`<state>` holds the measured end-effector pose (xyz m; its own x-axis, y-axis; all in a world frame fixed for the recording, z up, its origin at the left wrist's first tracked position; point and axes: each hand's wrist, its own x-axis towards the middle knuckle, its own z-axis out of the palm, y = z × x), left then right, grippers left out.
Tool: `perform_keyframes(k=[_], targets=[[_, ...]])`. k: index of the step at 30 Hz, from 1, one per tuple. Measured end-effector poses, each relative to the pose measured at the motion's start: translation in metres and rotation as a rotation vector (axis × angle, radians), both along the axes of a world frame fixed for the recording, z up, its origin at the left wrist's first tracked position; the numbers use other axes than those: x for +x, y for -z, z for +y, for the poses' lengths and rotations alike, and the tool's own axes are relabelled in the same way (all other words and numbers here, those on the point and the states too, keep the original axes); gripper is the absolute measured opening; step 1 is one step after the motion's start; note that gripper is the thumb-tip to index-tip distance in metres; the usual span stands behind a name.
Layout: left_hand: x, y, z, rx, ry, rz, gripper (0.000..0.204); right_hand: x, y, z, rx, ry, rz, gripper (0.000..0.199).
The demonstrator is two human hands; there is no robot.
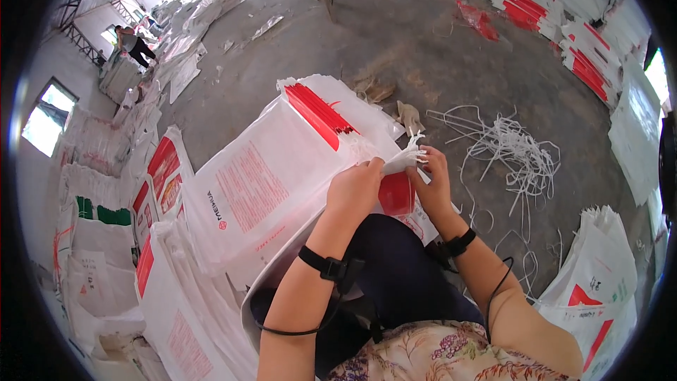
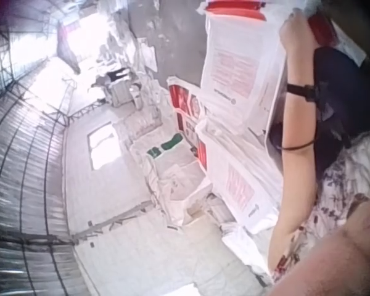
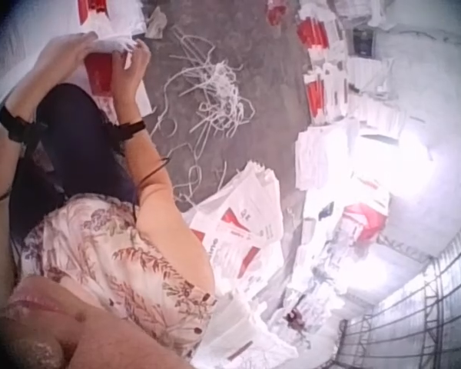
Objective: Sorting and stacking printed plastic bags in a manufacturing facility.
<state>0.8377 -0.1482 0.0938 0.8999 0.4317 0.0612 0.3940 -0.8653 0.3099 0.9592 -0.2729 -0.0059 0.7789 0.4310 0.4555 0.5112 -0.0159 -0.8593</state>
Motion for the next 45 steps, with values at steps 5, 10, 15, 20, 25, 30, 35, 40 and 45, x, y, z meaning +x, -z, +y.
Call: perform_keyframes(k=[5,10,15,20,25,30,35,40,45], targets=[[-0.002,0.000,0.004,0.007,0.000,0.007,0.017,0.002,0.004,0.004,0.015,-0.085,0.138,0.022],[0.002,0.004,0.006,0.037,0.039,-0.029,0.017,0.010,0.012,0.005,0.012,-0.085,0.318,0.018],[0.001,0.005,0.011,0.056,0.038,-0.010,0.015,0.014,0.023,0.010,0.118,-0.156,0.461,0.018],[-0.012,0.016,0.011,0.099,0.015,-0.055,0.012,0.012,0.047,0.018,0.018,-0.096,0.211,0.050],[-0.027,0.029,0.022,0.084,0.032,-0.155,0.017,0.024,0.084,-0.008,-0.042,-0.395,0.333,0.031],[-0.163,0.000,0.066,0.011,-0.333,0.154,0.033,0.023,0.042,-0.003,-0.211,-0.439,0.358,0.012],[-0.380,-0.007,0.083,-0.076,-0.785,0.142,0.029,0.038,0.090,0.026,-0.161,-0.428,0.235,0.014],[-0.486,0.014,0.022,0.076,-1.020,0.324,0.019,0.049,0.101,0.018,-0.085,-0.403,0.343,0.017],[-0.483,0.000,-0.002,0.132,-1.030,0.223,0.006,0.048,0.114,0.015,-0.152,-0.492,0.379,0.017]])
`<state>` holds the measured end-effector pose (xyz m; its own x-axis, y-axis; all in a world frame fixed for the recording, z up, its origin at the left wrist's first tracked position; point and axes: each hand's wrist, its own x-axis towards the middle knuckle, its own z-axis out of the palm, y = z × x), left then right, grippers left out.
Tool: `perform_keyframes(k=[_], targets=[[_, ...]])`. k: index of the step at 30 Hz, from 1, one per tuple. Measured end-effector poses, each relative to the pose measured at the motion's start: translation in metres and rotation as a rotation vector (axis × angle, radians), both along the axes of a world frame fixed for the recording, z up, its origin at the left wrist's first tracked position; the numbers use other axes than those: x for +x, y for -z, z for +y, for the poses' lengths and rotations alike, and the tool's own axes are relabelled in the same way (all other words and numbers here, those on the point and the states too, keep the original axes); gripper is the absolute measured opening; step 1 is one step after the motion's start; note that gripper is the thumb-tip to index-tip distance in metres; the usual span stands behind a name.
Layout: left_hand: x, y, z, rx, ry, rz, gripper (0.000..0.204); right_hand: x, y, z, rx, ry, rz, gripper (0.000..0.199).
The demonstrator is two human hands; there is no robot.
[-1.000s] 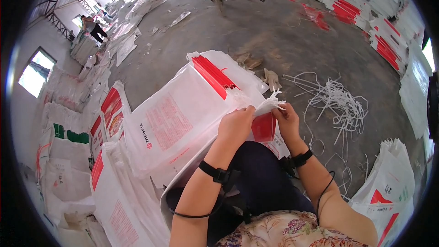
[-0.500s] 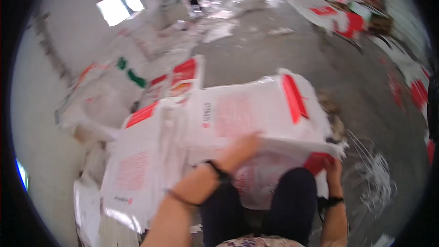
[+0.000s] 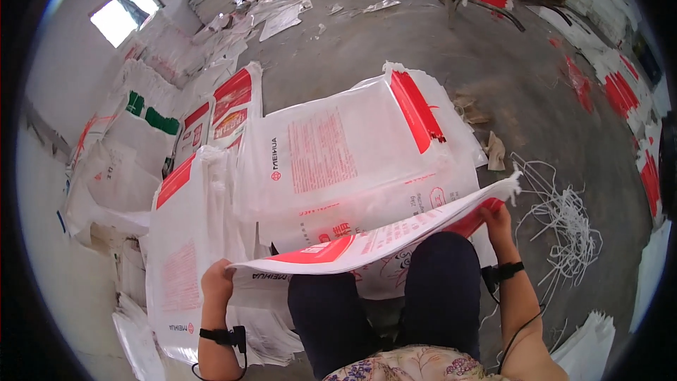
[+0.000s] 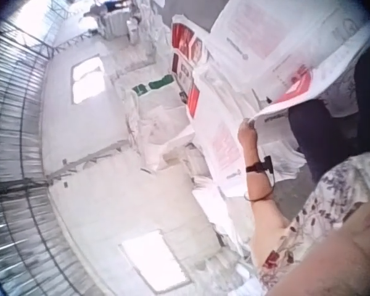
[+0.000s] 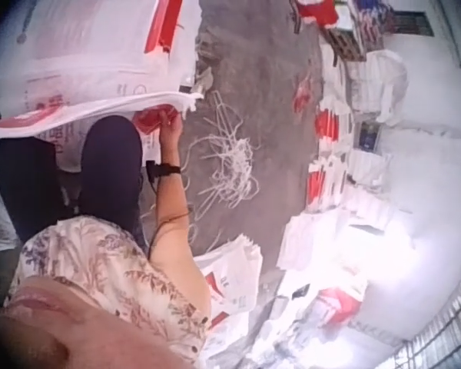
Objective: Sorting and stacking printed plastic bags in a manufacturing facility.
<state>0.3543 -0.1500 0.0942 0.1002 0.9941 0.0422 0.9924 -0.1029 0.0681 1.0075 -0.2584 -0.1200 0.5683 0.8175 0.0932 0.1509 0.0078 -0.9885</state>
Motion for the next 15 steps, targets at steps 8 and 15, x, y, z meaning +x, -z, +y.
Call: perform_keyframes(k=[8,15], targets=[[0.014,0.006,0.050,-0.005,0.031,0.057,0.016,0.010,0.106,-0.015,-0.290,-0.152,-0.274,0.034],[0.021,-0.068,0.185,-0.057,0.012,0.207,0.032,0.002,0.054,0.075,-0.207,-0.126,-0.370,0.037]])
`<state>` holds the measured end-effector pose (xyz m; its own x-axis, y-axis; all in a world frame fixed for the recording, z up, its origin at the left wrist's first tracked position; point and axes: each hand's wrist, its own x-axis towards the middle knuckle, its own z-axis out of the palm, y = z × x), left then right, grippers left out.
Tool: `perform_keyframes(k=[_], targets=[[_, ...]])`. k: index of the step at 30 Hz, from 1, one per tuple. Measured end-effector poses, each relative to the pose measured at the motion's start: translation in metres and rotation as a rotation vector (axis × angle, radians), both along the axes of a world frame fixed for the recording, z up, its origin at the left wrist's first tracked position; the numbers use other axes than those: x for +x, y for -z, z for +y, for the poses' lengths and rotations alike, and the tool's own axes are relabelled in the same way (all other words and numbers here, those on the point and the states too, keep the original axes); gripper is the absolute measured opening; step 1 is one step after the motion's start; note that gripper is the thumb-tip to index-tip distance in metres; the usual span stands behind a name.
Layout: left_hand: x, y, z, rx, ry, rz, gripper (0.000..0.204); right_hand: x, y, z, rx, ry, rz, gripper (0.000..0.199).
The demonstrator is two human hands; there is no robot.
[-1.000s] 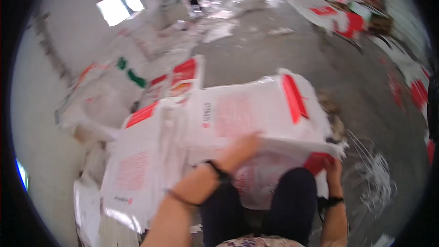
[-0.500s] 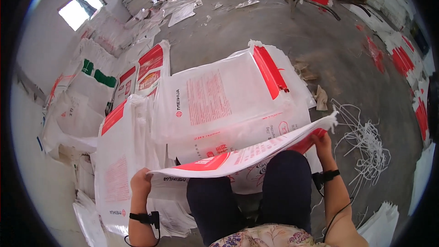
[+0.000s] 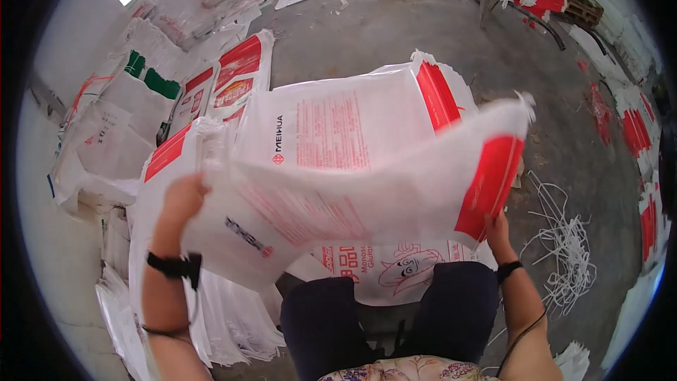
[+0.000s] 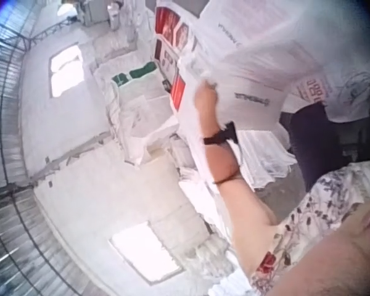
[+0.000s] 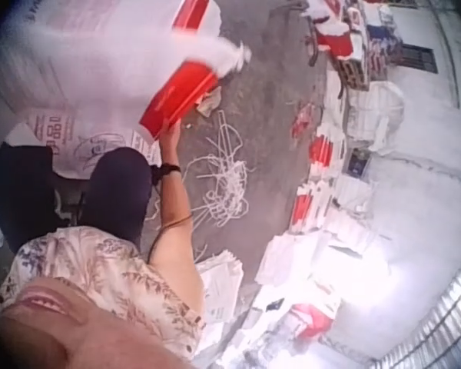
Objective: Sorting and stacking printed plastic bags in a manufacturing facility.
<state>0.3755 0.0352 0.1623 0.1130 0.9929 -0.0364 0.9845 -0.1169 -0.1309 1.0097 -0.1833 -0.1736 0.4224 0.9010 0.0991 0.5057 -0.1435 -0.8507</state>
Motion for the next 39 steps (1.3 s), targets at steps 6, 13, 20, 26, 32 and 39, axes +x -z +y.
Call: perform_keyframes(k=[6,13,20,26,32,39], targets=[[0.087,-0.090,0.181,0.091,0.326,0.244,0.027,-0.008,-0.090,0.158,0.082,-0.049,-0.242,0.031],[0.182,0.024,0.261,0.782,0.463,0.233,0.048,0.040,-0.014,0.324,-0.032,-0.033,-0.309,0.038],[0.130,0.272,0.090,-0.175,0.251,-0.474,0.036,0.054,0.023,0.377,-0.102,-0.136,-0.617,0.044],[0.110,0.382,0.048,-0.114,0.152,-0.529,0.039,0.015,0.010,0.357,-0.204,-0.047,-0.623,0.053],[0.101,0.406,0.068,-0.101,-0.504,-1.411,0.036,-0.032,-0.002,0.272,-0.090,-0.124,-0.592,0.071],[0.080,0.391,0.098,-0.008,-0.875,-2.102,0.018,-0.017,0.005,0.267,-0.044,-0.113,-0.526,0.073]])
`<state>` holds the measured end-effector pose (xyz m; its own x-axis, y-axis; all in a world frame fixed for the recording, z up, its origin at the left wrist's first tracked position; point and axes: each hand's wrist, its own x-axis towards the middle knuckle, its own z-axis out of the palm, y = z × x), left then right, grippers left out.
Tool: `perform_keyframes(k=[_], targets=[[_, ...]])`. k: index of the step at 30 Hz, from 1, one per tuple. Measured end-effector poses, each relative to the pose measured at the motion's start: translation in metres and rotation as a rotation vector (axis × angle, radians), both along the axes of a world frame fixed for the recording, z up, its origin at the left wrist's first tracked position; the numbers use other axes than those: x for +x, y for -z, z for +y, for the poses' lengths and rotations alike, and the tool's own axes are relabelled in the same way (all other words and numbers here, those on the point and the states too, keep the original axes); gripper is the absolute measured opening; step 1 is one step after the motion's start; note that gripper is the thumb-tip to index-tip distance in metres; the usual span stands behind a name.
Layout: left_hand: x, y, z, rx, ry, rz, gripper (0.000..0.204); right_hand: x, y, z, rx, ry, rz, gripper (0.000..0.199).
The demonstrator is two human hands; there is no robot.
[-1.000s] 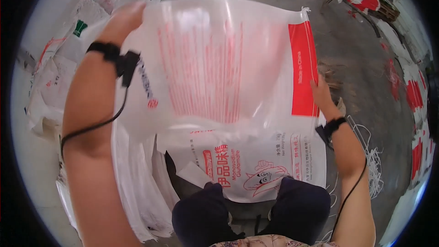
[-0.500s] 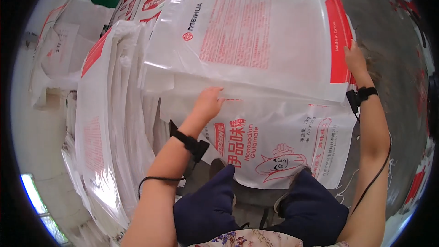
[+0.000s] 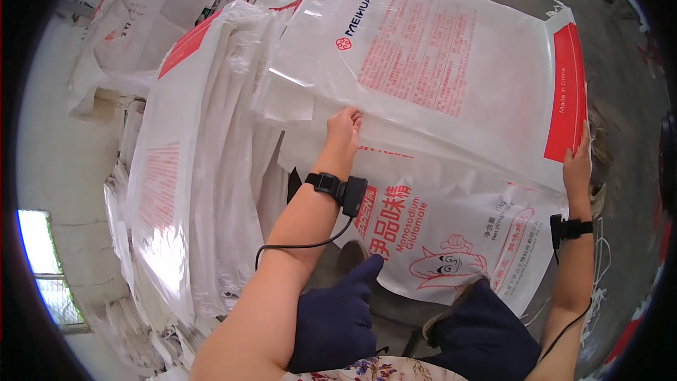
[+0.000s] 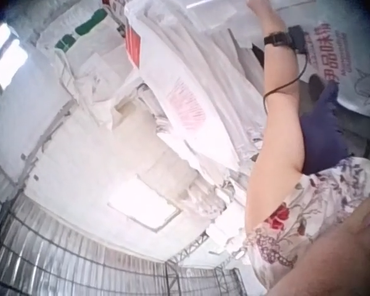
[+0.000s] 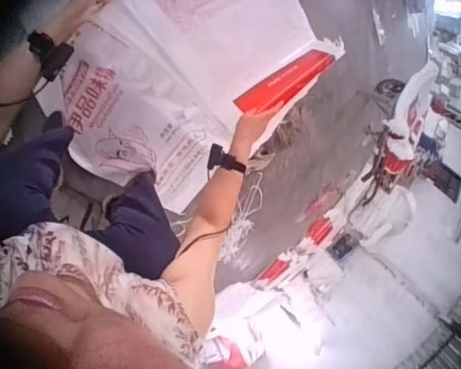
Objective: Sorting and stacking printed plastic bags in a manufacturing facility.
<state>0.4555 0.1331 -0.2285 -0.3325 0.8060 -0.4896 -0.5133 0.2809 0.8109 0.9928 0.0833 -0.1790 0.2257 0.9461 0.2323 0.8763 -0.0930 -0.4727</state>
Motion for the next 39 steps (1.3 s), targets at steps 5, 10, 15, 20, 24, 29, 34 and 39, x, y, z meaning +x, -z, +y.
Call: perform_keyframes(k=[5,10,15,20,24,29,34,39], targets=[[0.009,-0.009,0.025,-0.113,-0.308,-0.055,0.008,0.009,0.003,-0.002,0.060,-0.027,-0.073,0.071],[-0.018,-0.016,0.036,-0.151,-0.298,-0.138,0.013,-0.001,-0.002,-0.001,0.018,-0.029,-0.007,0.071],[-0.027,-0.030,0.051,0.140,-0.191,-0.145,0.024,0.005,0.000,-0.003,0.070,-0.066,-0.079,0.071],[-0.058,-0.027,0.051,0.148,-0.106,-0.121,0.045,-0.005,-0.003,-0.002,0.036,-0.058,0.011,0.071],[-0.039,-0.037,0.056,0.301,-0.147,-0.009,0.054,0.003,-0.001,-0.002,0.058,-0.072,-0.020,0.070],[-0.055,-0.047,0.072,0.362,-0.078,0.222,0.068,0.001,-0.005,-0.004,0.030,-0.060,-0.042,0.069],[-0.094,-0.050,0.093,0.173,-0.120,0.203,0.071,-0.006,-0.006,-0.004,0.024,-0.057,-0.034,0.069],[-0.093,-0.040,0.069,0.339,0.156,0.757,0.043,0.001,-0.011,-0.008,0.006,-0.016,-0.044,0.068]])
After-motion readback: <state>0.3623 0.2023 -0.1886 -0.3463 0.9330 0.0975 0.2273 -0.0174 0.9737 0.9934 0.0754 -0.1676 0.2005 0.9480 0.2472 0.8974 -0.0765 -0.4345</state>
